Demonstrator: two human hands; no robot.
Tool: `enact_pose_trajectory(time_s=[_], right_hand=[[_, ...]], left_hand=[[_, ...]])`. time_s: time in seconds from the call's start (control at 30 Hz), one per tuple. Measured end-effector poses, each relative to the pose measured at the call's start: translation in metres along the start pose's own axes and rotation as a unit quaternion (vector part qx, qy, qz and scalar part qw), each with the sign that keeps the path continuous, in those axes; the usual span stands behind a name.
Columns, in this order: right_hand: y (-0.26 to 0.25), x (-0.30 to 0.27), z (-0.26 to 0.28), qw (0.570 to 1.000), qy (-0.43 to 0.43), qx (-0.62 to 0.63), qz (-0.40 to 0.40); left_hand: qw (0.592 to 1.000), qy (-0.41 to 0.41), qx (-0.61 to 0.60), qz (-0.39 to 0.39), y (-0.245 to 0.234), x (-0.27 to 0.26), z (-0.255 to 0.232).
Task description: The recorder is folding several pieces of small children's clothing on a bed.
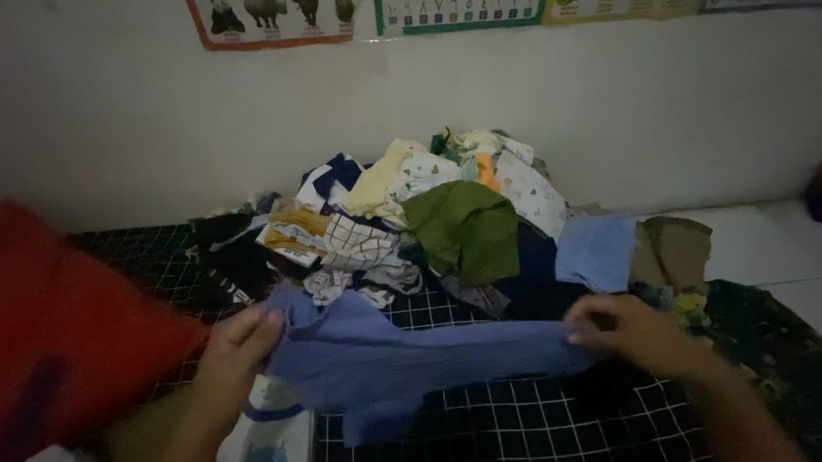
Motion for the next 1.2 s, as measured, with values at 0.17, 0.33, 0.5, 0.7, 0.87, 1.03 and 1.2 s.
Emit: enact_pose_trajectory(time_s=[0.17, 0.33, 0.5, 0.7, 0.87, 1.03, 1.2], right_hand=[[-0.021, 0.005, 0.0, 0.994, 0.104, 0.025, 0.025], [-0.003, 0.085, -0.061, 0.999, -0.008, 0.042, -0.024], [0.046, 0.107, -0.132, 0.983, -0.126, -0.01, -0.13], [0.116, 0.099, -0.318, 0.795, -0.182, -0.501, 0.289], [0.152, 0.078, -0.353, 0.814, -0.103, -0.434, 0.373], [0.148, 0.056, -0.213, 0.944, 0.087, -0.193, 0.254], [0.107, 0.055, -0.151, 0.986, 0.1, 0.115, -0.061]], left_hand=[[0.994, -0.041, 0.105, -0.011, -0.004, 0.013, -0.015], [0.993, 0.003, 0.106, -0.048, 0.04, 0.088, -0.012], [0.944, 0.178, 0.255, -0.109, 0.108, 0.126, 0.121], [0.84, -0.135, 0.472, 0.232, 0.176, 0.077, 0.293], [0.892, -0.098, 0.426, 0.117, 0.21, 0.024, 0.344], [0.928, -0.188, 0.32, 0.025, 0.204, 0.021, 0.318], [0.968, -0.102, 0.215, -0.077, 0.166, 0.021, 0.258]])
Point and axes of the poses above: each hand's wrist, its own x-axis towards the middle knuckle, its own y-axis out of the palm, z = x × y, the point moved 1 cm from there along x, towards the middle knuckle, and after that the axes turned 13 degrees about x, right-handed, at the moved point
